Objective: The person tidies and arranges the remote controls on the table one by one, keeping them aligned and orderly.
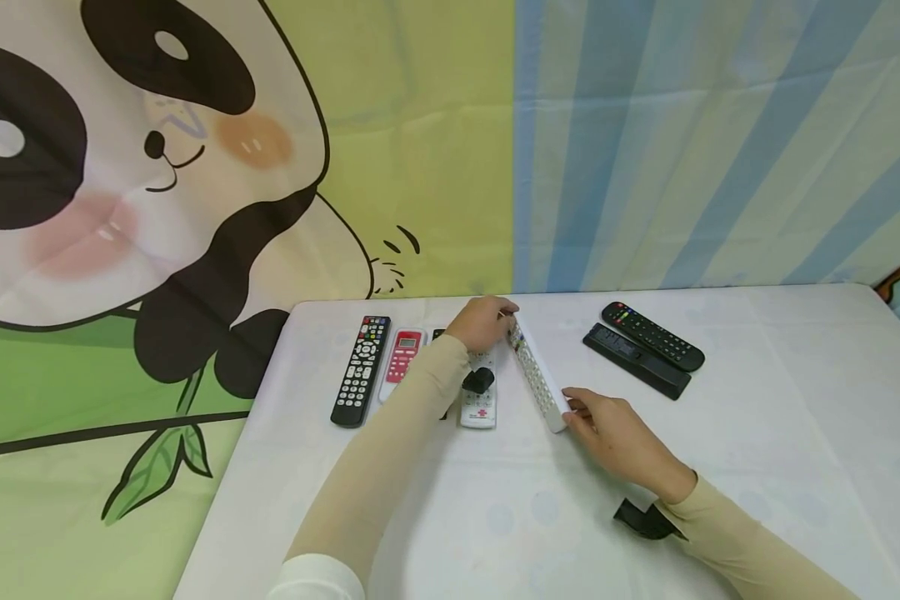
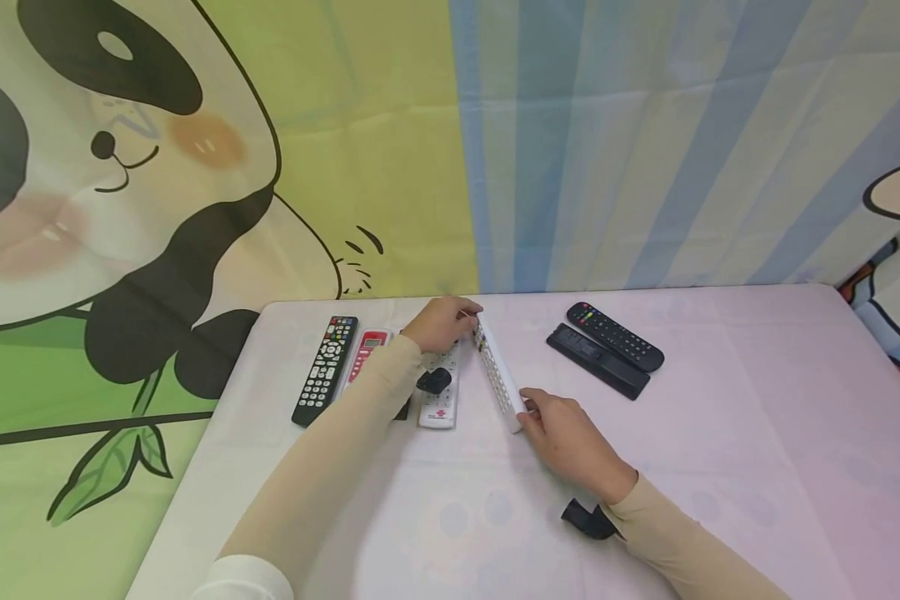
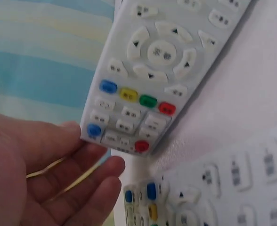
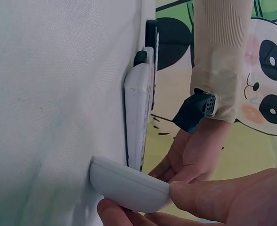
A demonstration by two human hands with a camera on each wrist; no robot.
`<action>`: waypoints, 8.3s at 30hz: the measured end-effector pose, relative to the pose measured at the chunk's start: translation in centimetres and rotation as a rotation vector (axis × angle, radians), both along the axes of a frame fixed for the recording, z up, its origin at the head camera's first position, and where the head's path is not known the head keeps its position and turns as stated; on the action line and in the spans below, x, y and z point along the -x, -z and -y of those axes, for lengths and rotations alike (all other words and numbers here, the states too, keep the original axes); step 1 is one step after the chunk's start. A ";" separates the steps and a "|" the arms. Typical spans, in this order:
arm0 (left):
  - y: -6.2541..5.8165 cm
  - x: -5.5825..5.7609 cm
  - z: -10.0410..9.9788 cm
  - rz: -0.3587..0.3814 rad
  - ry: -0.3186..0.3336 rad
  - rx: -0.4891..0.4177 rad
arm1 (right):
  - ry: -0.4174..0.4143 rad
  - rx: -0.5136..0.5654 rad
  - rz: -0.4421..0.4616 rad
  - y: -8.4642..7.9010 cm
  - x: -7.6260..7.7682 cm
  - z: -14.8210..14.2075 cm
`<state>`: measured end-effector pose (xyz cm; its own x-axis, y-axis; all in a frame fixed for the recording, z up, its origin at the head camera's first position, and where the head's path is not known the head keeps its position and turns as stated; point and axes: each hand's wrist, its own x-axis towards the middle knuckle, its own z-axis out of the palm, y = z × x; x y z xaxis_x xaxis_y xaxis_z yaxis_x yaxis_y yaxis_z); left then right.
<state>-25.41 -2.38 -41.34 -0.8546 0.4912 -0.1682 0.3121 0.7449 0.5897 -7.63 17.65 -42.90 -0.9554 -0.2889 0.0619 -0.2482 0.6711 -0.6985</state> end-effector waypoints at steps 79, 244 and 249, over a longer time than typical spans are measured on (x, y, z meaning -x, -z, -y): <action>1.0 -0.3 -0.8 -0.043 0.142 0.058 | 0.143 0.010 0.006 -0.3 -0.2 -1.9; -1.3 -2.2 -7.2 -0.149 -0.002 -0.148 | 0.208 -0.127 -0.050 0.7 0.6 -7.1; -1.2 -2.0 -7.1 -0.118 0.003 -0.181 | 0.173 -0.141 -0.068 0.8 0.5 -6.9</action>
